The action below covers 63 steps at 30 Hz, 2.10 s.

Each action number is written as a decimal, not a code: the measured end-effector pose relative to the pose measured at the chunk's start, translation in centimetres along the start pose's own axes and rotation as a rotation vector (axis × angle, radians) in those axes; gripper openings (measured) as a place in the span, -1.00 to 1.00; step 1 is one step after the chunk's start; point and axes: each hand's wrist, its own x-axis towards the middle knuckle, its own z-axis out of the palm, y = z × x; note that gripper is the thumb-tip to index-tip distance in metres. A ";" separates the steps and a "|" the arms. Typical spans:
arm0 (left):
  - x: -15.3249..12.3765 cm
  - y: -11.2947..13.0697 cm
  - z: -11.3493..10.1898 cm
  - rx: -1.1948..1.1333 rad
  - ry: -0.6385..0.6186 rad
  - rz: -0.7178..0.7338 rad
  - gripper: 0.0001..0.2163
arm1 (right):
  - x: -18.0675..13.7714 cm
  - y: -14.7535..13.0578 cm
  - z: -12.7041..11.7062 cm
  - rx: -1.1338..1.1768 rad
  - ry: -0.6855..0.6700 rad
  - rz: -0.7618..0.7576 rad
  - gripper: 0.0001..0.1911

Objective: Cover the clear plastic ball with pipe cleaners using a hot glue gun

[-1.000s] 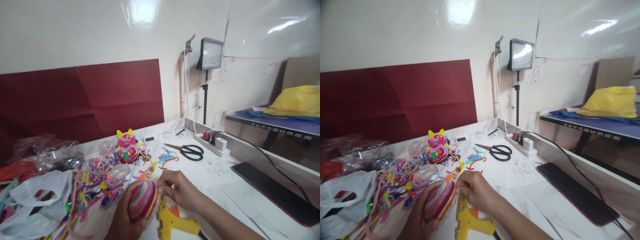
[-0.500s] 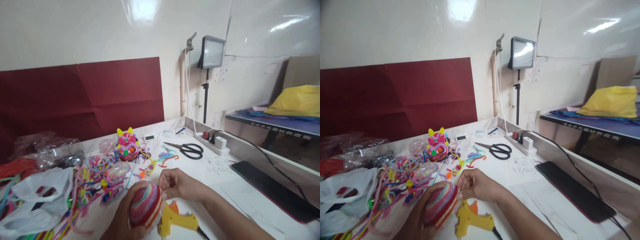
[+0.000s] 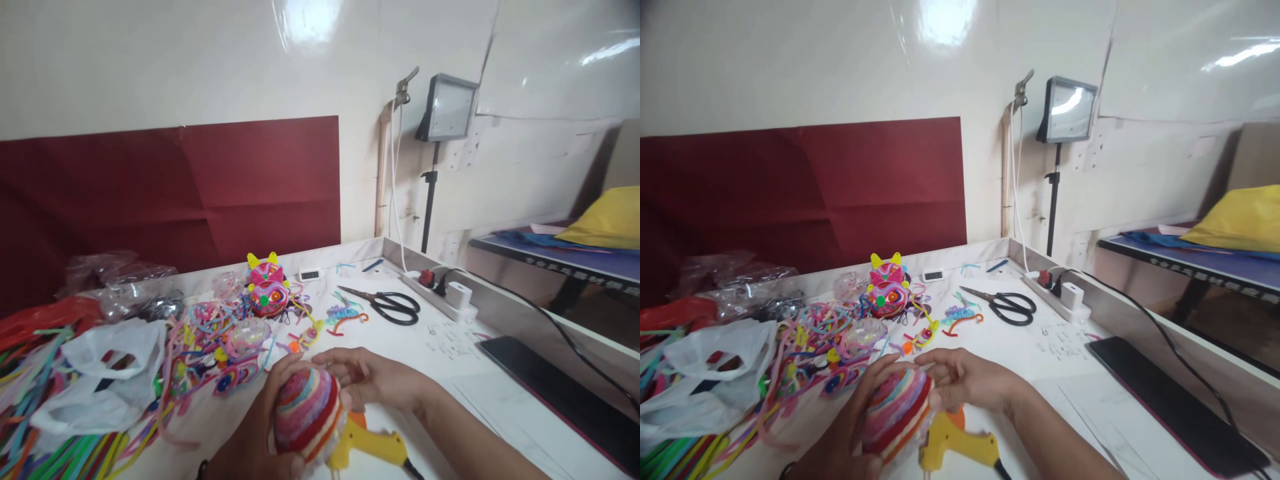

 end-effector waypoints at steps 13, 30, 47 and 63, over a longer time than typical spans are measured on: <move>1.3 0.0 0.3 -0.167 0.159 -0.038 -0.26 | -0.1 -0.7 0.8 0.029 0.143 -0.172 -0.32; 1.0 -0.3 1.4 0.055 0.246 -0.071 -0.48 | 1.0 1.0 2.1 -0.103 0.332 -0.240 -0.25; 1.6 -0.3 2.1 0.229 0.333 -0.094 -0.49 | 0.1 0.6 3.0 -0.493 0.257 -0.223 -0.41; 1.8 -1.0 1.6 0.374 0.393 -0.061 -0.51 | -0.8 -0.5 3.2 -1.036 0.389 -0.182 -0.55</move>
